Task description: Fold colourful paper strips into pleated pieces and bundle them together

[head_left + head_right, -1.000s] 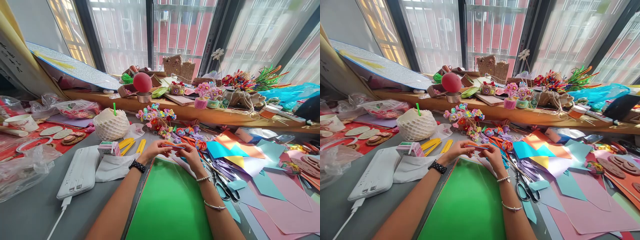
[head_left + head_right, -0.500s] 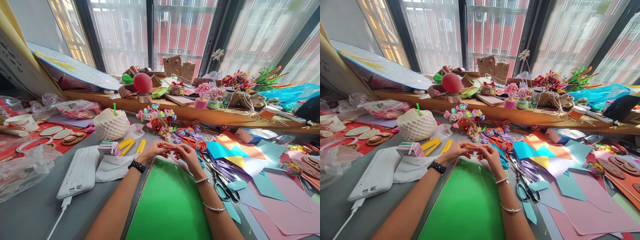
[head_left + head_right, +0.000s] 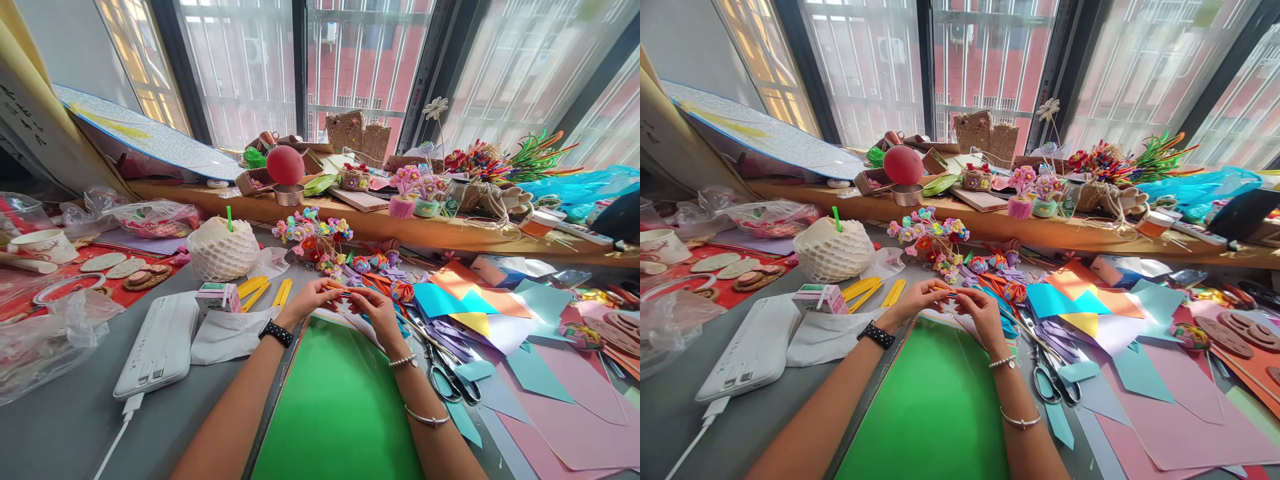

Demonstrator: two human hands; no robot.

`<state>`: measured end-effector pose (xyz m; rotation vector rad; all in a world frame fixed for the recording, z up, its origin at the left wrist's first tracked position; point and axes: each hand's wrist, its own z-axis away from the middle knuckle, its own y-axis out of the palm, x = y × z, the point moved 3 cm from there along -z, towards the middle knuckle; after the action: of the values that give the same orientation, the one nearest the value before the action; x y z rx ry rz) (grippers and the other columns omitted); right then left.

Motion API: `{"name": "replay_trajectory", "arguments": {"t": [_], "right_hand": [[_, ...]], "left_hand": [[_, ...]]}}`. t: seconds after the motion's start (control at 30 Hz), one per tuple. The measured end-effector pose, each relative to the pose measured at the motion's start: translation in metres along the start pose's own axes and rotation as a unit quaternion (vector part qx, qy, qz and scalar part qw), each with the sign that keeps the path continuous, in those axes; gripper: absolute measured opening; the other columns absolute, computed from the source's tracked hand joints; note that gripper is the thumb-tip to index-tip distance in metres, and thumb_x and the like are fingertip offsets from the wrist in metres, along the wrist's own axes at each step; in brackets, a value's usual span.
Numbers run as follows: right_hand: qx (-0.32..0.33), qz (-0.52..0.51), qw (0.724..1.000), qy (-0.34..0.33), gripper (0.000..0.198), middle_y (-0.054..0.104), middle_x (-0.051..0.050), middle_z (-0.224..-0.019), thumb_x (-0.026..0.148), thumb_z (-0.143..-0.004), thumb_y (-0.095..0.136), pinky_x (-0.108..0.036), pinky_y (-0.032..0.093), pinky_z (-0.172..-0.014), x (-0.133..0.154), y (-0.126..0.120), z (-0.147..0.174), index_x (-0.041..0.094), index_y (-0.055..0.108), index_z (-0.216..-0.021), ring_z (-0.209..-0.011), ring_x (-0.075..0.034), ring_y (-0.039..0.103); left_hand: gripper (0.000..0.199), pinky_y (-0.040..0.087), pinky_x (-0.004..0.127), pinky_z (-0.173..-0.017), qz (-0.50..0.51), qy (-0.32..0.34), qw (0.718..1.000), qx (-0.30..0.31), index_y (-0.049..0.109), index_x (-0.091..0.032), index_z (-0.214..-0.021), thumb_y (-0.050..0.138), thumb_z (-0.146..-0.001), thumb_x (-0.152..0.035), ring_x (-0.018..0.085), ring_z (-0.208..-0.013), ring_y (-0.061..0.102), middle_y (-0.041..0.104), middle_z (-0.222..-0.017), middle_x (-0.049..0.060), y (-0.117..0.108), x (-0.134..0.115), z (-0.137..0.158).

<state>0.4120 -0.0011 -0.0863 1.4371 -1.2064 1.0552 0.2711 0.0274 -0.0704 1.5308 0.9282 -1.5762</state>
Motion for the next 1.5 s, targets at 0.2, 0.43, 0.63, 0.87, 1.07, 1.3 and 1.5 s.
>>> {"name": "replay_trajectory", "arguments": {"t": [0.2, 0.43, 0.63, 0.87, 1.07, 1.3, 1.5], "right_hand": [[-0.011, 0.000, 1.000, 0.001, 0.020, 0.061, -0.001, -0.065, 0.031, -0.066, 0.059, -0.026, 0.046, -0.059, -0.001, -0.001, 0.000, 0.017, 0.062, -0.081, -0.056, -0.012, 0.055], [-0.011, -0.030, 0.999, 0.010, 0.019, 0.061, -0.001, -0.064, 0.030, -0.065, 0.060, -0.025, 0.046, -0.057, -0.003, 0.000, 0.000, 0.017, 0.063, -0.078, -0.055, -0.011, 0.055], [-0.066, -0.162, 0.984, 0.039, 0.019, 0.062, -0.001, -0.065, 0.028, -0.059, 0.065, -0.023, 0.045, -0.055, -0.004, -0.003, -0.004, 0.018, 0.064, -0.076, -0.055, -0.010, 0.054], [0.014, -0.241, 0.969, 0.058, 0.012, 0.060, 0.002, -0.066, 0.025, -0.060, 0.065, -0.019, 0.043, -0.055, -0.003, 0.016, -0.001, 0.021, 0.065, -0.072, -0.056, -0.008, 0.052], [0.070, -0.216, 0.972, 0.063, 0.015, 0.061, -0.001, -0.074, 0.024, -0.064, 0.062, -0.023, 0.044, -0.062, 0.000, 0.029, 0.004, 0.020, 0.064, -0.079, -0.062, -0.011, 0.053], [0.082, -0.165, 0.977, 0.108, 0.027, 0.060, -0.003, -0.075, 0.026, -0.063, 0.062, -0.022, 0.042, -0.062, -0.012, 0.024, 0.000, 0.017, 0.060, -0.089, -0.063, -0.009, 0.053], [0.012, -0.186, 0.977, 0.104, 0.029, 0.057, -0.001, -0.067, 0.030, -0.066, 0.059, -0.019, 0.041, -0.055, -0.016, 0.016, -0.003, 0.016, 0.056, -0.091, -0.056, -0.007, 0.051]], "left_hand": [[0.030, 0.047, 0.024, -0.057, 0.003, 0.015, 1.000, -0.016, 0.057, -0.011, -0.078, 0.065, -0.057, -0.032, 0.009, -0.054, 0.054, 0.057, -0.064, 0.000, 0.000, -0.002, -0.001], [0.026, 0.046, 0.023, -0.054, -0.005, 0.040, 0.999, -0.033, 0.059, -0.010, -0.074, 0.062, -0.061, -0.032, 0.008, -0.048, 0.052, 0.057, -0.061, 0.000, -0.002, 0.001, -0.003], [0.060, 0.044, 0.030, -0.070, 0.051, 0.061, 0.997, -0.011, 0.041, -0.015, -0.111, 0.065, -0.058, -0.027, 0.015, -0.074, 0.057, 0.061, -0.079, 0.004, 0.005, -0.009, -0.003], [0.043, 0.042, 0.023, -0.068, 0.152, 0.115, 0.980, -0.055, 0.049, -0.018, -0.104, 0.058, -0.065, -0.033, 0.018, -0.091, 0.052, 0.058, -0.096, 0.008, 0.044, -0.021, -0.002], [0.042, 0.031, 0.017, -0.038, 0.278, 0.046, 0.929, -0.239, 0.057, -0.012, -0.081, 0.047, -0.066, -0.051, 0.012, -0.053, 0.056, 0.059, -0.060, 0.003, 0.051, -0.010, -0.002], [0.036, 0.030, 0.017, -0.039, 0.264, 0.138, 0.904, -0.305, 0.054, -0.013, -0.078, 0.047, -0.068, -0.046, 0.004, -0.037, 0.038, 0.042, -0.044, -0.006, 0.011, -0.023, 0.000], [0.030, 0.026, 0.019, -0.039, -0.122, 0.095, 0.910, -0.384, 0.053, -0.016, -0.076, 0.037, -0.073, -0.042, 0.007, -0.036, 0.035, 0.039, -0.044, -0.005, -0.042, -0.042, 0.015]]}}
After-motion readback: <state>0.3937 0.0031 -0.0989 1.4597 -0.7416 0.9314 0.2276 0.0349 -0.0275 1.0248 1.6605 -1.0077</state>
